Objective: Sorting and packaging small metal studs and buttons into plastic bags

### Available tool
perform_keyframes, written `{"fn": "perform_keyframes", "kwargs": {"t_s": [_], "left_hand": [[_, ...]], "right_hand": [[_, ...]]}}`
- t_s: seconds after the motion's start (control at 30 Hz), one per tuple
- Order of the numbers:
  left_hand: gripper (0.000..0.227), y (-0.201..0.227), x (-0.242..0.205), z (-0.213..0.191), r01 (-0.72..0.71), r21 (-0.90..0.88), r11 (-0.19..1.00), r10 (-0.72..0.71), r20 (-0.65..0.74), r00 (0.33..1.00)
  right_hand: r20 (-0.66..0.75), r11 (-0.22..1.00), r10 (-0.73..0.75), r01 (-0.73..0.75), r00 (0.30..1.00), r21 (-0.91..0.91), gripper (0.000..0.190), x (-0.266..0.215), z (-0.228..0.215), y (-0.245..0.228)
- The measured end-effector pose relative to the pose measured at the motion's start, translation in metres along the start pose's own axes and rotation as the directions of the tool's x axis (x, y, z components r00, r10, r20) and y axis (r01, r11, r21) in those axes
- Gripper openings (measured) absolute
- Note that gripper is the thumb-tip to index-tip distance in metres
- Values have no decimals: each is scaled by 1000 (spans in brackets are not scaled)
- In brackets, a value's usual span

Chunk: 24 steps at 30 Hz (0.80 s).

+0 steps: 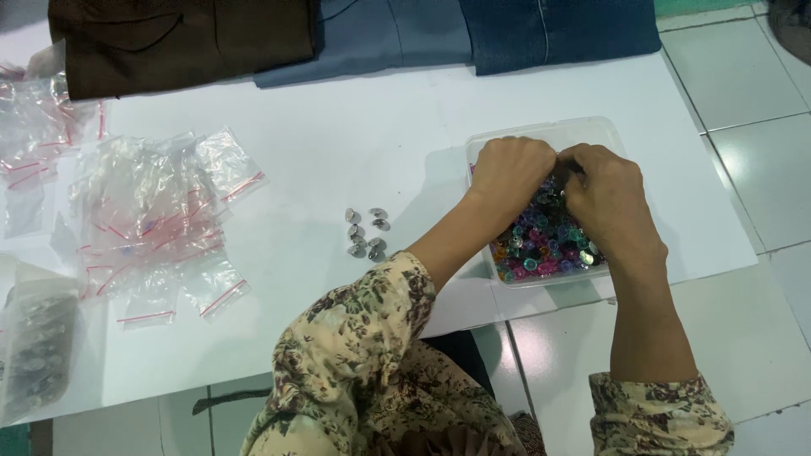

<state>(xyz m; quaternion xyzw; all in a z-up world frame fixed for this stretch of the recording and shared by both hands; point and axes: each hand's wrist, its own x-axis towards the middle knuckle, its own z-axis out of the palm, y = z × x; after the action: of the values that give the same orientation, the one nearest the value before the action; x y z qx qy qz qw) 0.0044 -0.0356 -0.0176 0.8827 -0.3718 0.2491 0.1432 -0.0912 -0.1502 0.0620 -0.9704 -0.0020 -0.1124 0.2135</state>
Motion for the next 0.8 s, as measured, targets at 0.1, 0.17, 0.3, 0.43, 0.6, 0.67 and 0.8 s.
{"fn": "perform_keyframes", "kwargs": {"t_s": [0.1, 0.17, 0.3, 0.43, 0.6, 0.67, 0.8], "left_hand": [[15, 3, 0, -35, 103, -141, 985, -120, -121, 985], [7, -6, 4, -65, 185, -376, 908, -169, 74, 983], [8, -24, -3, -100, 281, -703, 654, -104, 284, 953], [10, -39, -28, -133, 358, -741, 568, -152, 333, 931], [20, -64, -64, -181, 482, -751, 451, -214, 433, 875], [21, -80, -78, -193, 490, -764, 420, -243, 425, 872], [19, -116, -111, -201, 586, -752, 301, -412, 452, 792]], "right_hand": [[-49, 1000, -8, 9, 999, 21, 22, 1, -2, -3], [-62, 999, -2, 5, 998, 50, 20, 0, -4, -4], [-77, 992, -9, 18, 997, 126, 11, -1, -9, -14], [10, 967, 141, -140, 990, 214, 13, 0, -19, -33], [3, 946, 88, -84, 996, 312, 18, -7, -27, -62], [-18, 949, 37, -29, 999, 313, 18, -11, -22, -79], [-136, 912, -215, 249, 967, 327, 17, -23, -15, -130]]}}
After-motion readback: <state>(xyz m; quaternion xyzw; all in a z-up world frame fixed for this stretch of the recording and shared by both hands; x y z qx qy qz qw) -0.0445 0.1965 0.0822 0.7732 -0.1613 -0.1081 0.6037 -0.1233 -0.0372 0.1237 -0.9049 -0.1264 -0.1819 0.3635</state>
